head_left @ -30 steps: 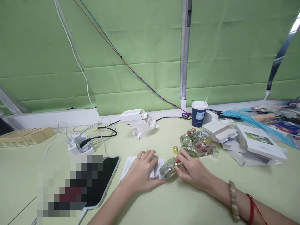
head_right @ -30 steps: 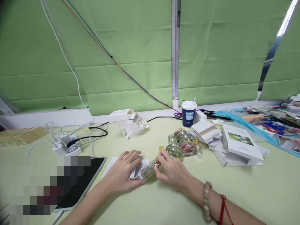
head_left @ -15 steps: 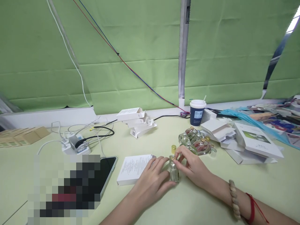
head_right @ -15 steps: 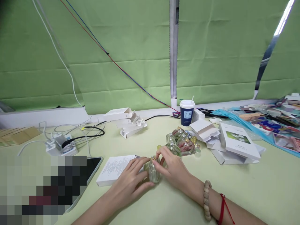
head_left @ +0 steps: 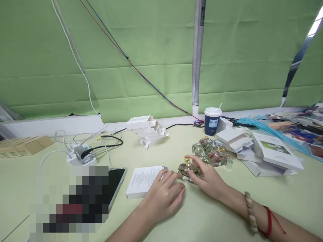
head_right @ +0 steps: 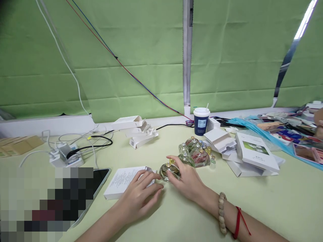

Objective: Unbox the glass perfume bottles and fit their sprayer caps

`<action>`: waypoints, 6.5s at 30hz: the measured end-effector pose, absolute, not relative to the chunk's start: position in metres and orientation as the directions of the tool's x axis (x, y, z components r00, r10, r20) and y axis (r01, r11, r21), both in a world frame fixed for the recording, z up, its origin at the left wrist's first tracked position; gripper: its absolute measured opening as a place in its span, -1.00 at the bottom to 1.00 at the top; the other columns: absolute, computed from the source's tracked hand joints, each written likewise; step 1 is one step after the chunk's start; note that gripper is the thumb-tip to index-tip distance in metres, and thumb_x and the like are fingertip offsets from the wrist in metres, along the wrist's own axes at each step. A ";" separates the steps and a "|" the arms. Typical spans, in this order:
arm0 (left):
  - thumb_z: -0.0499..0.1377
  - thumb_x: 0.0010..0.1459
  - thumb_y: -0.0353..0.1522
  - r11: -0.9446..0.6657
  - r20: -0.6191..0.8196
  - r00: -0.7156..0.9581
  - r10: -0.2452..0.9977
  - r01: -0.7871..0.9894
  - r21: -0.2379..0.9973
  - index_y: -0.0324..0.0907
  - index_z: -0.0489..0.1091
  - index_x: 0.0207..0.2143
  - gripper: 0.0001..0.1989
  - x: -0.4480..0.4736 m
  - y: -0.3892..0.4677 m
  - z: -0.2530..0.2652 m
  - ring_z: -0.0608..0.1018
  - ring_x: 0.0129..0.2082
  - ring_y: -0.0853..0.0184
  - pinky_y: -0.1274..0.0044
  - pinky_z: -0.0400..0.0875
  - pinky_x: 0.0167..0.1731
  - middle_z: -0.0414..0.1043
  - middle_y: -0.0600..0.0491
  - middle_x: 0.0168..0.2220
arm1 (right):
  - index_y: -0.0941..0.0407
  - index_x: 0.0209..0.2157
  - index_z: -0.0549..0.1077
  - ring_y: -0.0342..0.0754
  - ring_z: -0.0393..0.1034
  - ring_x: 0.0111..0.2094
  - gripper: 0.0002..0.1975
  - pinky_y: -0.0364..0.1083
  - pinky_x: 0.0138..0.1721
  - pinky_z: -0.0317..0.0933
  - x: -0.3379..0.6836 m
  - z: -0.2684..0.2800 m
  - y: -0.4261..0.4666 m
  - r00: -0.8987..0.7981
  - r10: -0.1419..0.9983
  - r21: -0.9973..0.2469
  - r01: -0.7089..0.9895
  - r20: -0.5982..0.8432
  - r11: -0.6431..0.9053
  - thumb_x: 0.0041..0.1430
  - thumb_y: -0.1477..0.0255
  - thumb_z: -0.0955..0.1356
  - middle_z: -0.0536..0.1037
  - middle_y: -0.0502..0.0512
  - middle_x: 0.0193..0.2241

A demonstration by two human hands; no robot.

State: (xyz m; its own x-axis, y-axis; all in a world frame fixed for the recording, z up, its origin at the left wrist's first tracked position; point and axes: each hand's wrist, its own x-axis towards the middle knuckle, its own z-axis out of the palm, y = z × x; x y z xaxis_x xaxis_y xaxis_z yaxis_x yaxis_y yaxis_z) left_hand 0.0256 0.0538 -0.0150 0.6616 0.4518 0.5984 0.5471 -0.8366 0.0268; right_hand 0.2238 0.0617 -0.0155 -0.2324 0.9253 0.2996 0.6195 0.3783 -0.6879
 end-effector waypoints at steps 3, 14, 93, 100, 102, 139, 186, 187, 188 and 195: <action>0.02 0.12 -0.47 -0.844 0.645 0.638 0.421 0.536 0.021 -0.15 0.36 -0.33 -0.86 0.025 0.053 -0.014 0.36 -0.28 0.41 0.47 0.19 -0.13 0.38 0.04 -0.27 | 0.09 0.07 0.19 -0.21 0.16 -0.63 -0.54 -0.17 -0.53 0.04 0.225 -0.014 0.062 -0.223 0.921 -0.648 0.658 0.318 0.384 0.12 0.31 0.24 0.38 -0.05 -0.47; 0.04 0.08 -0.50 -0.865 0.689 0.634 0.352 0.501 -0.019 -0.18 0.32 -0.35 -0.89 0.023 0.053 -0.012 0.37 -0.28 0.40 0.50 0.19 -0.18 0.37 0.01 -0.28 | 0.13 -0.38 0.40 -0.22 0.29 -0.47 -0.83 -0.21 -0.46 0.07 0.222 -0.005 0.051 -0.391 0.752 -0.455 0.618 0.530 0.641 -0.02 0.33 0.36 0.44 -0.01 -0.43; 0.16 0.04 -0.21 -0.711 0.615 0.562 0.553 0.703 -0.003 -0.13 0.30 -0.09 -0.62 0.024 0.054 -0.010 0.36 -0.05 0.22 0.37 0.23 -0.10 0.33 -0.04 -0.08 | 0.11 -0.23 0.32 -0.05 0.25 -0.22 -0.89 -0.04 -0.15 0.00 0.269 -0.014 0.095 0.029 0.361 -0.150 0.938 0.932 0.312 0.18 0.48 0.25 0.44 0.05 -0.27; 0.11 -0.27 0.22 -0.493 0.330 0.453 0.828 0.869 0.046 -0.18 0.06 0.18 0.04 -0.003 0.079 -0.023 0.01 0.26 -0.07 0.03 -0.05 0.14 0.05 -0.19 0.21 | 0.09 -0.32 0.36 -0.05 0.24 -0.23 -0.87 -0.04 -0.19 0.00 0.267 -0.014 0.095 0.036 0.352 -0.150 0.941 0.936 0.303 0.14 0.58 0.24 0.44 0.04 -0.30; 0.08 -0.25 0.24 -0.442 0.273 0.408 0.871 0.894 0.073 -0.22 0.07 0.18 0.05 -0.007 0.083 -0.025 0.00 0.26 -0.08 0.01 -0.06 0.14 0.06 -0.21 0.21 | 0.09 -0.32 0.36 -0.05 0.24 -0.23 -0.87 -0.04 -0.18 0.00 0.267 -0.014 0.095 0.050 0.362 -0.168 0.938 0.931 0.304 0.13 0.58 0.25 0.43 0.04 -0.30; 0.16 -0.10 0.07 -0.750 0.695 0.544 0.470 0.662 -0.010 -0.15 0.18 0.00 -0.30 0.022 0.062 -0.016 0.35 -0.01 0.22 0.36 0.12 0.04 0.31 -0.08 -0.04 | 0.09 -0.49 0.41 -0.06 0.26 -0.26 -0.83 -0.03 -0.17 -0.04 0.258 -0.020 0.092 0.086 0.357 -0.209 0.924 0.930 0.321 0.01 0.64 0.29 0.43 0.00 -0.36; -0.05 0.03 -0.61 -0.536 0.820 0.366 0.441 0.840 -0.087 -0.25 0.02 0.09 -0.47 0.006 0.084 -0.027 0.19 0.14 0.21 0.34 0.12 0.06 0.18 -0.18 0.07 | 0.12 -0.40 0.24 -0.18 0.38 -0.43 -0.92 -0.20 -0.49 0.21 0.239 0.004 0.063 0.072 0.490 -0.422 0.627 0.868 0.655 0.19 0.48 0.24 0.49 0.07 -0.34; -0.06 0.03 -0.61 -0.534 0.819 0.363 0.444 0.841 -0.083 -0.24 0.02 0.10 -0.46 0.006 0.085 -0.027 0.19 0.14 0.21 0.34 0.12 0.06 0.18 -0.17 0.07 | 0.12 -0.38 0.24 -0.18 0.36 -0.50 -0.92 -0.20 -0.56 0.18 0.243 0.007 0.065 0.171 0.511 -0.500 0.602 0.842 0.622 0.20 0.44 0.25 0.48 0.06 -0.40; -0.06 0.03 -0.61 -0.538 0.821 0.361 0.442 0.839 -0.079 -0.23 0.02 0.10 -0.46 0.006 0.085 -0.028 0.19 0.15 0.22 0.33 0.12 0.07 0.19 -0.16 0.07 | 0.11 -0.35 0.23 -0.18 0.33 -0.57 -0.90 -0.20 -0.62 0.16 0.248 0.009 0.067 0.268 0.526 -0.574 0.562 0.807 0.595 0.20 0.38 0.25 0.45 0.04 -0.45; 0.05 0.04 -0.52 -0.623 0.777 0.403 0.484 0.782 -0.017 -0.22 -0.07 0.16 -0.38 0.010 0.085 -0.034 0.14 0.22 0.19 0.26 0.14 0.14 0.14 -0.16 0.14 | 0.10 -0.09 0.06 -0.19 0.24 -0.65 -0.64 -0.20 -0.75 0.09 0.301 0.036 0.088 0.631 0.475 -0.769 0.339 0.613 0.542 0.17 0.23 0.23 0.38 0.11 -0.39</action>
